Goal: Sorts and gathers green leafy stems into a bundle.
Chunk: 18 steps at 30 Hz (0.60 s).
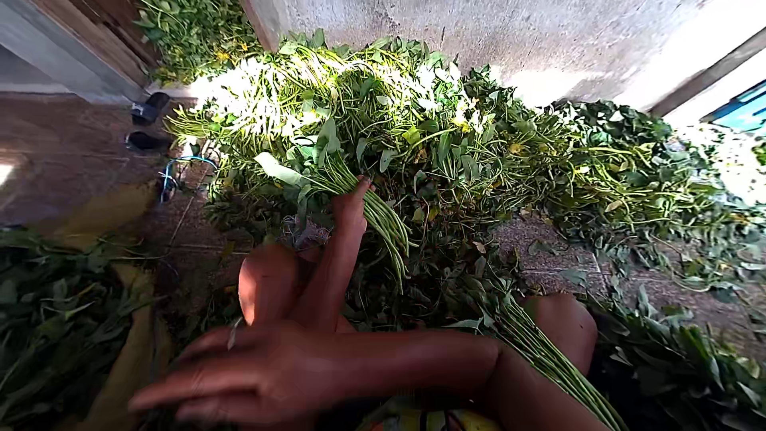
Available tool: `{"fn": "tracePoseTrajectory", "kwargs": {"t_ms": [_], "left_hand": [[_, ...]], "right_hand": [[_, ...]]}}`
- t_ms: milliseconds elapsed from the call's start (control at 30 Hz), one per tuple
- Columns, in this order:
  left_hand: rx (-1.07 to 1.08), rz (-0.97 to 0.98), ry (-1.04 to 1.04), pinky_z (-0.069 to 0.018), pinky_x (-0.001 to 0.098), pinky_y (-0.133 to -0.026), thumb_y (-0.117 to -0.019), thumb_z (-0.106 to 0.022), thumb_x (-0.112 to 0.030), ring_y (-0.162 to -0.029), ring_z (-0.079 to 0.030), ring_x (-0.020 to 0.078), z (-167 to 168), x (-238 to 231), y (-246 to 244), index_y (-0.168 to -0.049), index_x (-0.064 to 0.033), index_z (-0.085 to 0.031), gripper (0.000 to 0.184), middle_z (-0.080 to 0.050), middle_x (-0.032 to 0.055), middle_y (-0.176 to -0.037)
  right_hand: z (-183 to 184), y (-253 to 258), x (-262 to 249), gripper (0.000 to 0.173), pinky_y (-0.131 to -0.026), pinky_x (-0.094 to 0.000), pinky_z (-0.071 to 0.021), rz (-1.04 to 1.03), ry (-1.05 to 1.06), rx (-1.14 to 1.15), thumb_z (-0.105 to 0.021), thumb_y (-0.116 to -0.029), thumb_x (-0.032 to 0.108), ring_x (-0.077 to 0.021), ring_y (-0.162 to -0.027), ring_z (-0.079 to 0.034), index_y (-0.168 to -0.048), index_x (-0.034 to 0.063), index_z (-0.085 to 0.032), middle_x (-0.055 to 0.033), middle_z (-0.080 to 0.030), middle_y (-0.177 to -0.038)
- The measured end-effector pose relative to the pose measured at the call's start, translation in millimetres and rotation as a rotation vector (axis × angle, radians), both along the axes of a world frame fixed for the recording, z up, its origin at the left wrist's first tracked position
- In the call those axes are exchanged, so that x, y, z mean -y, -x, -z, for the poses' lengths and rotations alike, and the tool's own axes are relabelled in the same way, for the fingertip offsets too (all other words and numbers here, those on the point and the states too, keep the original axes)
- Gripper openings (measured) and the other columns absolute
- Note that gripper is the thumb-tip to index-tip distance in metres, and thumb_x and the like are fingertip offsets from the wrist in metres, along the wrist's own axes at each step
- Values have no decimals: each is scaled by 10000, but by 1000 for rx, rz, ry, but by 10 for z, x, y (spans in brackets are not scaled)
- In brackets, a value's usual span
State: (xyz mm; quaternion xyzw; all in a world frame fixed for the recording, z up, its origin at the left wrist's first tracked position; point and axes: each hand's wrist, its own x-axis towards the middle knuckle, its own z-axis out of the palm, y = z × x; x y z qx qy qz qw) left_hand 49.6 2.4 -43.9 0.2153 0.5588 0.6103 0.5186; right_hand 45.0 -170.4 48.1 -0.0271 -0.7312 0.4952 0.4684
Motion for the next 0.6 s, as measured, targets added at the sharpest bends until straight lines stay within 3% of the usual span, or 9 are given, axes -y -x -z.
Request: {"fn": "tracePoseTrajectory", "kwargs": {"t_ms": [100,167,267,333,400,467,533,600], "left_hand": [[-19,1,23,-600,276,-803,-970,-677,-72,-841,-691,94,-244,81,120,-1198,-65,-641,230,-709,11,-964],[-15,-29,-79,-602,319,-791,-965,-693,-66,-844,-689,135,-192,21,284,-1213,-34,-625,259,-704,48,-990],[-17,-121,-96,-613,321,-744,-947,-715,-55,-796,-697,147,-282,-23,447,-1181,-36,-635,248,-709,51,-952],[-10,-152,-105,-612,314,-744,-954,-704,-56,-790,-699,143,-359,-26,521,-1150,-50,-645,205,-711,41,-931],[-2,-159,-126,-619,307,-752,-954,-698,-42,-797,-701,134,-400,-33,554,-1139,-60,-629,198,-705,30,-940],[-15,-156,-122,-618,298,-740,-957,-698,-48,-782,-701,131,-407,-17,536,-1143,-56,-636,197,-707,29,-924],[-31,-145,-110,-612,293,-730,-963,-692,-56,-772,-702,137,-413,-15,513,-1144,-48,-657,185,-716,40,-906],[-30,-133,-96,-614,304,-755,-956,-699,-45,-798,-705,149,-414,-21,496,-1161,-34,-661,209,-717,52,-944]], "right_hand": [[535,-608,-1117,242,-881,-363,-626,406,158,158,-595,-1022,79,-171,-982,-721,-1217,-30,-691,-126,-733,-1137],[726,-1171,-1753,258,-840,-398,-627,694,320,372,-563,-1045,119,-202,-928,-731,-1240,-15,-666,-139,-725,-1108],[917,-2023,-2348,313,-963,-574,-521,976,580,901,-489,-1062,144,-387,-1074,-681,-1274,-20,-652,-253,-686,-1177],[1256,-2378,-2552,348,-1010,-677,-455,1109,707,1114,-489,-1056,180,-486,-1191,-617,-1250,-52,-661,-317,-655,-1227],[1657,-2501,-2677,448,-1001,-697,-455,1217,713,1214,-582,-1027,275,-524,-1216,-592,-1301,-78,-614,-357,-615,-1273],[1921,-2502,-2775,592,-1006,-683,-461,1244,675,1314,-677,-964,257,-541,-1264,-544,-1413,-79,-486,-376,-520,-1377],[1814,-2512,-2882,534,-1004,-690,-457,1277,633,1269,-629,-976,167,-556,-1276,-526,-1422,-83,-473,-387,-503,-1390],[1421,-2581,-3005,469,-1031,-641,-465,1409,528,1054,-565,-1012,153,-520,-1258,-559,-1394,-106,-479,-382,-544,-1333]]}}
